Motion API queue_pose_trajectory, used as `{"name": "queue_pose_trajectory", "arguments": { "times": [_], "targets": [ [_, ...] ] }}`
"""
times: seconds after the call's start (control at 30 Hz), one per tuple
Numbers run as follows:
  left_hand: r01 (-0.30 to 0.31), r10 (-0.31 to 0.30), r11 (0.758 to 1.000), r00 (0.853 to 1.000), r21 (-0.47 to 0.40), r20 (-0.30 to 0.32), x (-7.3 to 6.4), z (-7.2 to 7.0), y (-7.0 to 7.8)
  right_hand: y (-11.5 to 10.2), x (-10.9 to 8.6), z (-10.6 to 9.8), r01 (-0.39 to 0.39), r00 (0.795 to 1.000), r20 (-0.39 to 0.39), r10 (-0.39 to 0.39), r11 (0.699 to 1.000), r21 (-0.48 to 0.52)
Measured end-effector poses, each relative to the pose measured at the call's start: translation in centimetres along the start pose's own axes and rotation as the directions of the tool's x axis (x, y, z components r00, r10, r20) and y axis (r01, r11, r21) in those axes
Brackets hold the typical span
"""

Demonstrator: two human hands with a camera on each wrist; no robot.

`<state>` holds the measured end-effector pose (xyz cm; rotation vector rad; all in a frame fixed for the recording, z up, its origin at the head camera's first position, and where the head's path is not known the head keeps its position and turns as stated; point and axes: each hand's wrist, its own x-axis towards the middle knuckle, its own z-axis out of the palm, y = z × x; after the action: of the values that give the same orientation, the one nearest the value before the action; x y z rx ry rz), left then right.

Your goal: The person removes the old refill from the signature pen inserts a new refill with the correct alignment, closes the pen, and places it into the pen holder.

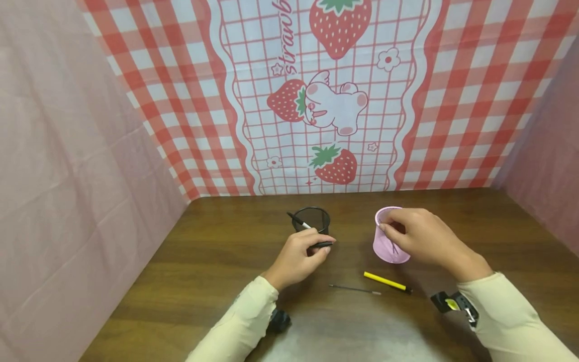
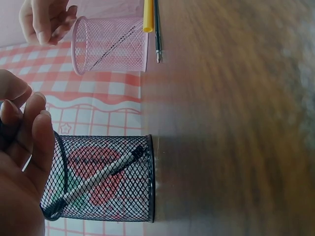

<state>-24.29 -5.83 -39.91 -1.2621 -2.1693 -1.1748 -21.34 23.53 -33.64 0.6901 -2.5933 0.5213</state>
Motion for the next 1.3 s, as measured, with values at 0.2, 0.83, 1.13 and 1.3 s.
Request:
{"name": "queue_pose_trajectory", "arguments": {
  "times": [0.2,0.83,1.13,1.3],
  "targets": [
    [-0.006,0.006,1.000,1.000,-0.012,-0.006,0.0,0.0,-0.1,0.5,0.7,-0.5,-0.012,0.999,-0.033,0.013,1.000,0.008],
    [-0.012,0.012,1.000,1.000,0.001,0.017,-0.2,0.0,-0.6,3.0,1.9,0.1,-0.116,0.989,0.085,0.122,0.991,-0.066],
    [-0.037,0.037,0.999,0.999,0.006,0.036,0.1,0.2,-0.3,3.0,2.5,0.4,-0.100,0.988,0.108,0.110,0.991,-0.091],
    [-0.022,0.021,1.000,0.999,0.004,0.035,0.1,0.0,-0.2,2.9,3.2,0.3,-0.081,0.987,0.130,0.096,0.990,-0.112]
  ]
}}
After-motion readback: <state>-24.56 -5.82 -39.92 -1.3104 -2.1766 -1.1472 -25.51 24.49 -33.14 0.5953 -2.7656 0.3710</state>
